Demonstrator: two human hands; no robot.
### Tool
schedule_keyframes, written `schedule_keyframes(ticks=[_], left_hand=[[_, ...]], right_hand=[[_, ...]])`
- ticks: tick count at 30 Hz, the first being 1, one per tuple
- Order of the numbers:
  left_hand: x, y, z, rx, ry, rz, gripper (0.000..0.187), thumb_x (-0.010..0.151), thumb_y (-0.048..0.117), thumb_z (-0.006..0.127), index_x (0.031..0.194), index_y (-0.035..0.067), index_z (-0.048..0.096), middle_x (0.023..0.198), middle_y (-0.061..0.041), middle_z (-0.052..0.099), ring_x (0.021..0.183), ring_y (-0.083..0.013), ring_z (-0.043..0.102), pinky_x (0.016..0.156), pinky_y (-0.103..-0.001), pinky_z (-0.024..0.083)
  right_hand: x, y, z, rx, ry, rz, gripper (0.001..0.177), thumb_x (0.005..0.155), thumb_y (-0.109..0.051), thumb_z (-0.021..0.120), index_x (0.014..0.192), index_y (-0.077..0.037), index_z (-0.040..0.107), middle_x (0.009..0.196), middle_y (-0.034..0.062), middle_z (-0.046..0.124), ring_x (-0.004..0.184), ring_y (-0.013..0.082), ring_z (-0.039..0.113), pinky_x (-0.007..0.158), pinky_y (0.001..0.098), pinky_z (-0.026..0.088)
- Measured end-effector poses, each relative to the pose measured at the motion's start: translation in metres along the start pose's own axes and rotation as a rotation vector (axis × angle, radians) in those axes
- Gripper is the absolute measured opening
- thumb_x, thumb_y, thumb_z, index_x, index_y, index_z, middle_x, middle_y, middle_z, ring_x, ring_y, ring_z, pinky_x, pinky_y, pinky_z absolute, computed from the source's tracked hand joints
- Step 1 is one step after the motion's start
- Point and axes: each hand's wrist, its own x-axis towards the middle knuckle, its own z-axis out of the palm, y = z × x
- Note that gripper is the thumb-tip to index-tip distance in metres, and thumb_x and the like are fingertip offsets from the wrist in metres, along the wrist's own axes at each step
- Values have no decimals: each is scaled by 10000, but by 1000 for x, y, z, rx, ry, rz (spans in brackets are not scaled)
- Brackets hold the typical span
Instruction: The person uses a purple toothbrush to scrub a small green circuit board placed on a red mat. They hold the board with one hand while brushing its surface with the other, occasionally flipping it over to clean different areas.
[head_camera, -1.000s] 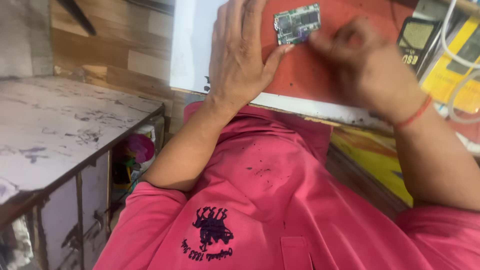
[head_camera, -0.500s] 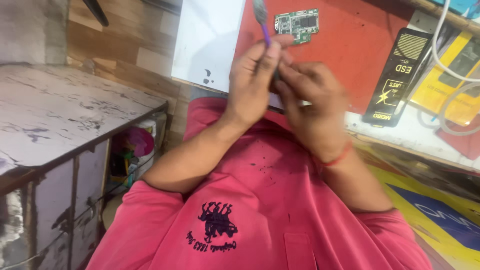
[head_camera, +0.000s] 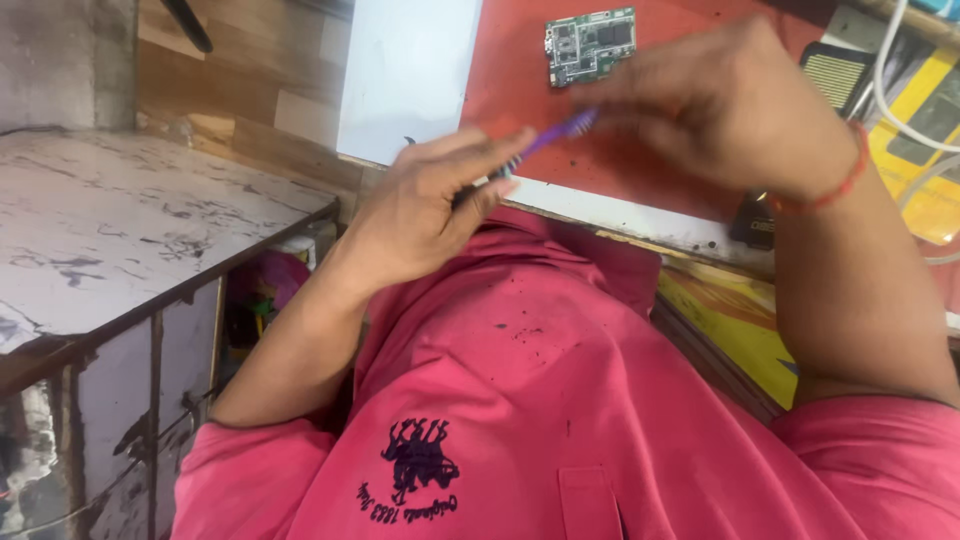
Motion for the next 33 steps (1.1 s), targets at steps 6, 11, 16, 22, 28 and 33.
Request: schedule_keyframes(ticks=[6, 11, 16, 22, 28, 33], left_hand=[[11, 2, 15, 267, 76, -85, 381, 1032, 69, 584, 1406, 114, 641, 1083, -124, 588, 759, -314, 682, 652, -455, 550], [55, 21, 26, 311, 108, -369, 314, 1099, 147, 552, 1400, 70, 596, 1014, -125, 618, 811, -392, 664, 668, -519, 532], [63, 24, 20, 518, 10, -120, 457, 998, 17, 538, 1450, 66, 578, 1076, -157, 544, 701, -355, 672, 615, -501, 550], [38, 9, 38, 520, 0, -86, 472, 921, -12, 605, 1381, 89, 647, 1071, -149, 548, 704, -351, 663, 600, -473, 554], [44, 16, 52, 576, 48, -162, 502, 925, 35, 614, 1426, 72, 615, 1017, -135, 593, 648, -339, 675, 585, -471, 558], [44, 18, 57, 663, 62, -82, 548, 875, 13, 608, 1421, -11, 580, 1194, -188, 647, 614, -352, 670, 562, -466, 560]], right_hand=[[-17, 27, 23, -363, 144, 198, 508, 846, -261, 879, 1273, -34, 724, 1141, 154, 658, 995, 334, 669, 803, 423, 552], [-34, 48, 36, -295, 168, 218, 423, 902, -272, 885, 1239, -71, 728, 1129, 118, 655, 1002, 325, 663, 842, 426, 555], [-33, 57, 26, -193, 132, 205, 413, 863, -219, 855, 1232, -72, 743, 1090, 117, 658, 971, 306, 666, 810, 415, 542], [-33, 55, 21, -257, 133, 153, 311, 888, -199, 836, 1157, -75, 738, 1068, 86, 658, 941, 282, 659, 827, 407, 525], [-31, 52, 30, -415, 191, 186, 321, 714, -269, 870, 947, -91, 740, 921, 77, 689, 843, 290, 667, 724, 437, 512], [-24, 51, 26, -242, 196, 196, 225, 822, -224, 788, 1007, -108, 734, 897, 55, 683, 830, 262, 672, 772, 409, 529]])
